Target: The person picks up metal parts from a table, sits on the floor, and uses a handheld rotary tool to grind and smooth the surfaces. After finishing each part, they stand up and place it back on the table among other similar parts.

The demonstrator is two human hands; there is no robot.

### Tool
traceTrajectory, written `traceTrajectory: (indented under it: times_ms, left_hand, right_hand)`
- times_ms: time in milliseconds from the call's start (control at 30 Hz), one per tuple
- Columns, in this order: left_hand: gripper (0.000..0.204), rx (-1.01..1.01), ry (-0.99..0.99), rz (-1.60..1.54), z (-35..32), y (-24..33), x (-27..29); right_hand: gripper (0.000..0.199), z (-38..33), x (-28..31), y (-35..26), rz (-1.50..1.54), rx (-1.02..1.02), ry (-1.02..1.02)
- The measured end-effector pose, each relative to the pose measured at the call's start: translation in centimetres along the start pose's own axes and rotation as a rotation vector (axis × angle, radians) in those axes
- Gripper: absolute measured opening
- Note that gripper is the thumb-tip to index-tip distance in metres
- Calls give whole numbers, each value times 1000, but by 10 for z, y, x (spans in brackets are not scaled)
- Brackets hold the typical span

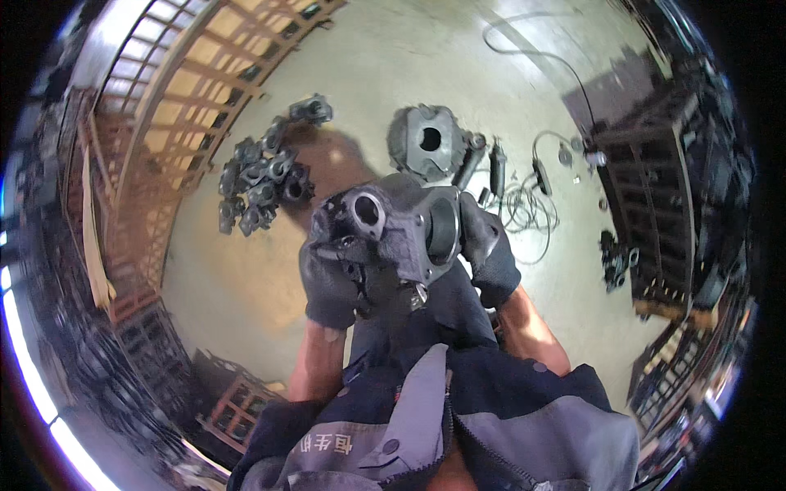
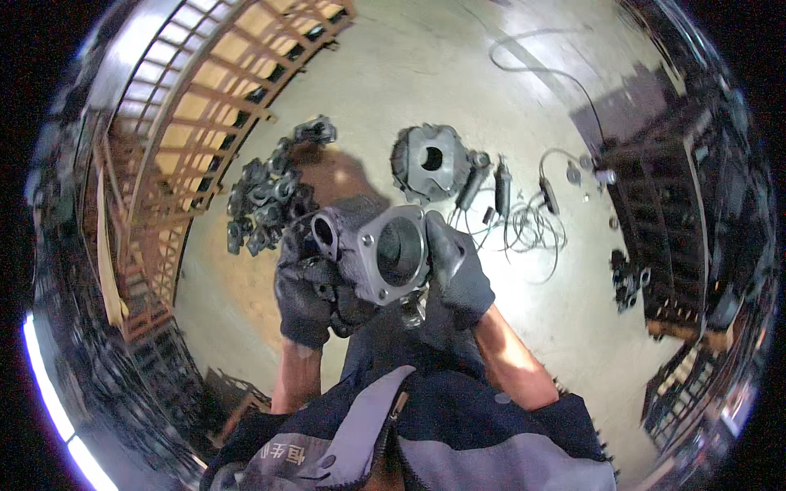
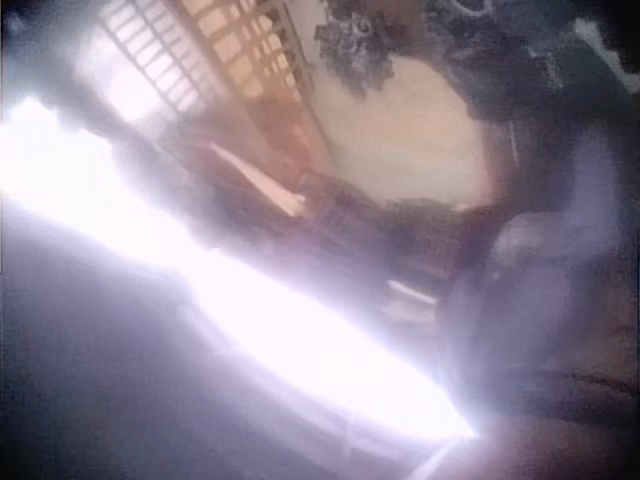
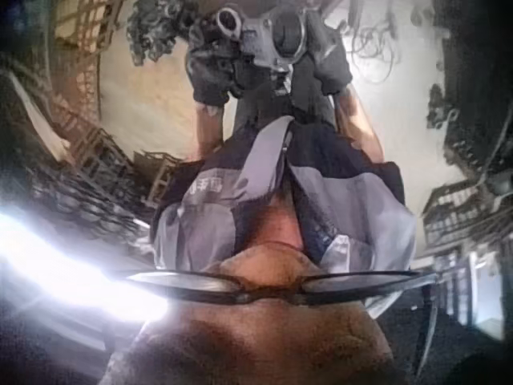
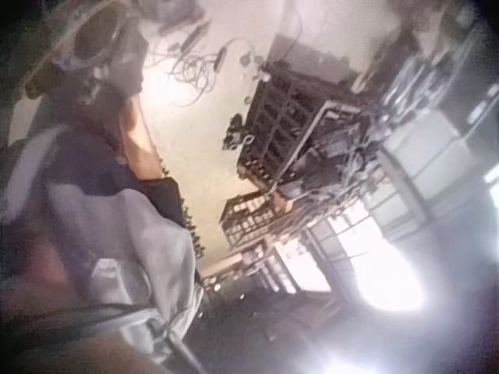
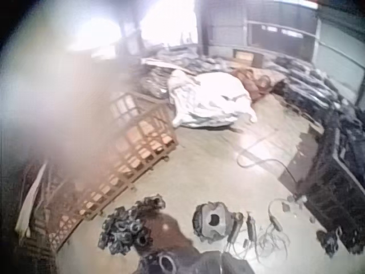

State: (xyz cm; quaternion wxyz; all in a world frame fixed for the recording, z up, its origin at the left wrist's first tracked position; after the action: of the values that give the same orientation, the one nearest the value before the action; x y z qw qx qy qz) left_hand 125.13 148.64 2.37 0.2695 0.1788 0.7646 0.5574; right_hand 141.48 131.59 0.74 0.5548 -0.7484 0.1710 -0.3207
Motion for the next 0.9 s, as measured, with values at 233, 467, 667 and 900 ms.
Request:
traceTrajectory:
  times_ms: [233,467,667,900]
  left_hand:
    - [29,-201,242,263,-25,31,42]
    - [39,-161,333,156,-73,15,166]
    - [24,-232,569,-435,-89,30,266]
    - [34,-252,591,-384,-108,56,326]
  right_hand:
    - [47,10,-52,-84,-47,-15,-93]
    - [30,12,-173,-148,-7,-147,-337]
    - [34,-1,-293,-205,-46,36,-471]
    - [38,-11,-365,-249,-235,-100,-509]
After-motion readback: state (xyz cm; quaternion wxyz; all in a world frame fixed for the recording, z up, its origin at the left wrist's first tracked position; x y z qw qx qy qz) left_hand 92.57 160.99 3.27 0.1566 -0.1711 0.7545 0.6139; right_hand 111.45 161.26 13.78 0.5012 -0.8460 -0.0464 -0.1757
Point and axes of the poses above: each hand's wrist, its own z-axis towards the middle knuckle, its own x-axis out of the back of the hand, y = z × x, the point moved 4 cm from there along z, towards the middle knuckle, and after that the axes turned 7 degrees about -x, right-handed, at the moved point
